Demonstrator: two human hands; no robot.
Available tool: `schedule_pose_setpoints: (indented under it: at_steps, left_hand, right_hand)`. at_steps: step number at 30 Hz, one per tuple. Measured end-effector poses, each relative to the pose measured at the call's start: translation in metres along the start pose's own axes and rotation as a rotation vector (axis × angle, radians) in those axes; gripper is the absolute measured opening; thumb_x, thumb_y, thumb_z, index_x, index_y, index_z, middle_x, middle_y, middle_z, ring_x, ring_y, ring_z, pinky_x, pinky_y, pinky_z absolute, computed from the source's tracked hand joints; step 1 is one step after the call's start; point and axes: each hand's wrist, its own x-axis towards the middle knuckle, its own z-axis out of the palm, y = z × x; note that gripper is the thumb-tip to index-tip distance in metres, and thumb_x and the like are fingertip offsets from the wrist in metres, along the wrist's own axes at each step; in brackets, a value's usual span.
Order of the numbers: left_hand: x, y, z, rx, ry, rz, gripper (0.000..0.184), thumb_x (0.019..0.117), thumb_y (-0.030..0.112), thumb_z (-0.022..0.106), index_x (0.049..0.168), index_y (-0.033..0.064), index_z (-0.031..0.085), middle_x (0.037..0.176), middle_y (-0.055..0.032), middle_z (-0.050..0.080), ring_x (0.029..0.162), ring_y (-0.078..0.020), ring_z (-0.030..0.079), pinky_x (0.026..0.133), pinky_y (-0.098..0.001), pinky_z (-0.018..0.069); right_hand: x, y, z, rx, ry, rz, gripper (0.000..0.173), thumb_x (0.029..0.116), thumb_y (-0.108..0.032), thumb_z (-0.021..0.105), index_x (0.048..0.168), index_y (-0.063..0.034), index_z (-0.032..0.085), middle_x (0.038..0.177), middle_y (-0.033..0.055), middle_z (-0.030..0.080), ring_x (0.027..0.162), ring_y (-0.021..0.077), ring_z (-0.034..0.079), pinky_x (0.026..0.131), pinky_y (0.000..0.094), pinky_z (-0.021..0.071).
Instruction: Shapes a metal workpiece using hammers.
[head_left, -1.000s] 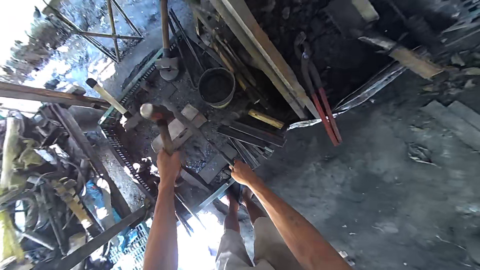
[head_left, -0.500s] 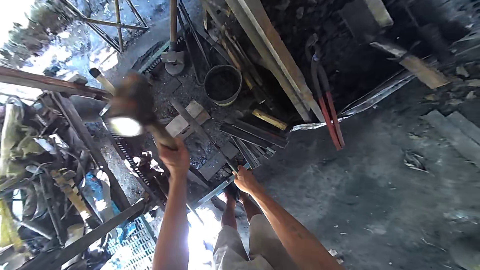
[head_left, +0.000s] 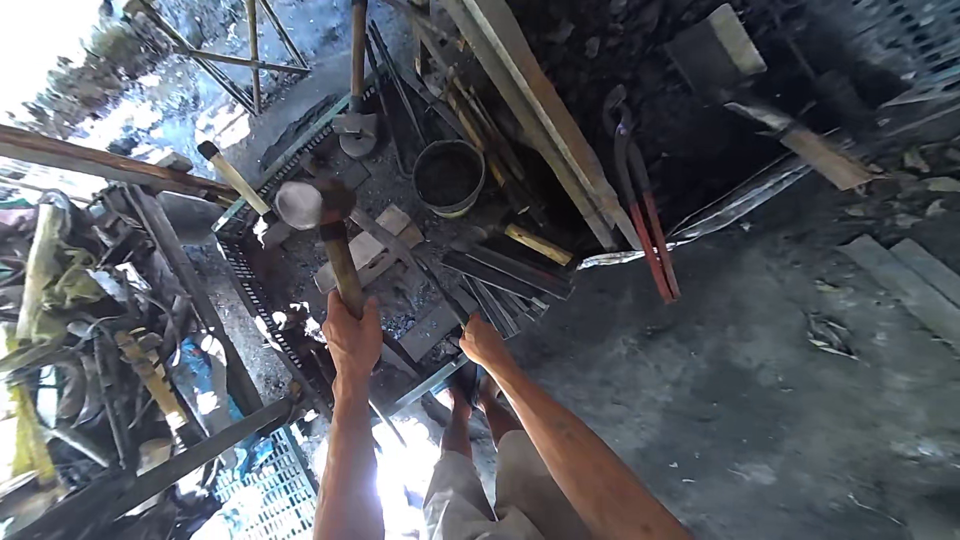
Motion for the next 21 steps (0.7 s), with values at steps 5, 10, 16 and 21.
schedule_pose_setpoints:
  at_steps: [5, 10, 16, 21]
  left_hand:
    - [0.019, -0.026, 0.071, 0.087, 0.016, -0.079, 0.037, 0.0993, 0.021, 0.061, 0.129, 0.0008, 0.051, 0.081, -0.0166, 0.065, 0.070, -0.0315, 0.067, 0.063, -0.0516, 0.0572]
    - [0.041, -0.047, 0.065, 0.126, -0.255, -0.287, 0.032, 0.0939, 0.024, 0.064, 0.118, 0.0026, 0.060, 0.088, -0.0182, 0.069, 0.073, -0.0320, 0.070, 0.066, -0.0540, 0.0597]
    - [0.011, -0.019, 0.019, 0.053, -0.093, -0.156, 0.029, 0.0975, 0.027, 0.066, 0.116, 0.0056, 0.059, 0.077, -0.0121, 0.065, 0.062, -0.0267, 0.067, 0.059, -0.0500, 0.0589]
    - [0.017, -0.029, 0.076, 0.071, -0.076, -0.185, 0.039, 0.0983, 0.021, 0.061, 0.130, 0.0004, 0.050, 0.087, -0.0194, 0.067, 0.077, -0.0353, 0.070, 0.068, -0.0552, 0.0579]
  right_hand:
    - [0.003, 0.002, 0.002, -0.035, 0.001, 0.017, 0.055, 0.0959, -0.025, 0.056, 0.144, -0.0030, 0.042, 0.119, 0.0199, 0.068, 0.108, 0.0352, 0.071, 0.085, 0.0534, 0.0585]
    - [0.005, 0.003, -0.009, -0.046, 0.016, -0.014, 0.058, 0.0955, -0.023, 0.056, 0.147, -0.0009, 0.040, 0.122, 0.0222, 0.067, 0.109, 0.0381, 0.070, 0.085, 0.0565, 0.0583]
    - [0.000, 0.007, -0.024, -0.150, 0.112, -0.043, 0.055, 0.0969, -0.020, 0.055, 0.146, 0.0010, 0.042, 0.122, 0.0239, 0.067, 0.108, 0.0398, 0.070, 0.085, 0.0570, 0.0576]
    - [0.001, 0.003, -0.026, -0.162, 0.062, -0.016, 0.061, 0.0954, -0.022, 0.058, 0.149, 0.0001, 0.038, 0.125, 0.0235, 0.065, 0.111, 0.0383, 0.069, 0.087, 0.0554, 0.0574]
